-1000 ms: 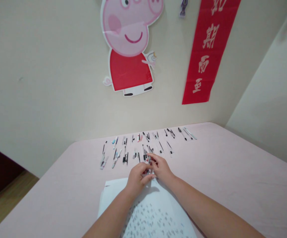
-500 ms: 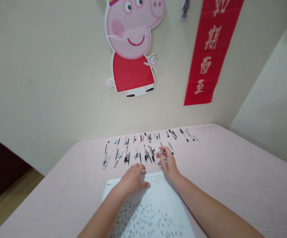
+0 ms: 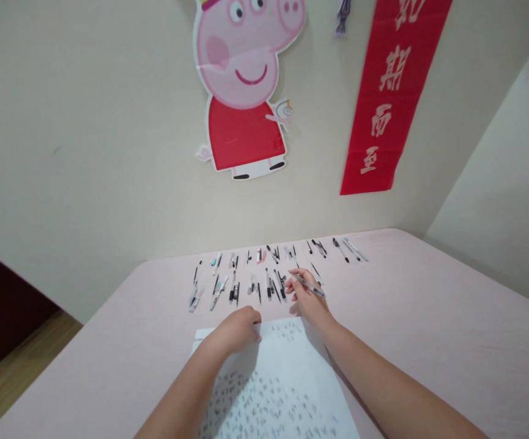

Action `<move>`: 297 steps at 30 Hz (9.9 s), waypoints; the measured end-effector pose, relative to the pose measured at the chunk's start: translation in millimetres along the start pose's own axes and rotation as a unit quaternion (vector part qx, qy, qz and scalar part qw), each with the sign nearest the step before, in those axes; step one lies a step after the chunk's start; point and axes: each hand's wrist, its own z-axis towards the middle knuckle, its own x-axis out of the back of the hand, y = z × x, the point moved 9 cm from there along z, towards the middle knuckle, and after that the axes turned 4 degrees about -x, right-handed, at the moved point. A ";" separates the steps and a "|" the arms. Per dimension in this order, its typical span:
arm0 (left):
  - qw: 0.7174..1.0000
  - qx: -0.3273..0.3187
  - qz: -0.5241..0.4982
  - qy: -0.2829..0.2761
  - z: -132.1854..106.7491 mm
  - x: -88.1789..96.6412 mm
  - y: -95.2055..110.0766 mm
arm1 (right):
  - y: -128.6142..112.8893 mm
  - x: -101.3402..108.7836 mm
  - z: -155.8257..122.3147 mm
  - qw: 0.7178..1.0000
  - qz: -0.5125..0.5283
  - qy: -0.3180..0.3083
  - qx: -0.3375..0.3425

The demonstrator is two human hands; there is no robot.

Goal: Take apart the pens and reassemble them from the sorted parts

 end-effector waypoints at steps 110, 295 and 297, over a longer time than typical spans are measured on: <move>0.981 -0.176 0.009 0.077 -18.7 -42.4 74.3 | 23.4 -2.8 -27.4 0.921 -0.329 -0.204 0.035; 0.601 -0.003 -0.784 0.156 22.7 -43.0 -6.6 | 16.3 82.1 33.2 0.745 -0.667 -0.007 -0.012; 0.600 -0.010 -0.786 0.150 22.4 -42.8 -5.9 | 15.1 83.1 33.1 0.742 -0.671 0.003 -0.008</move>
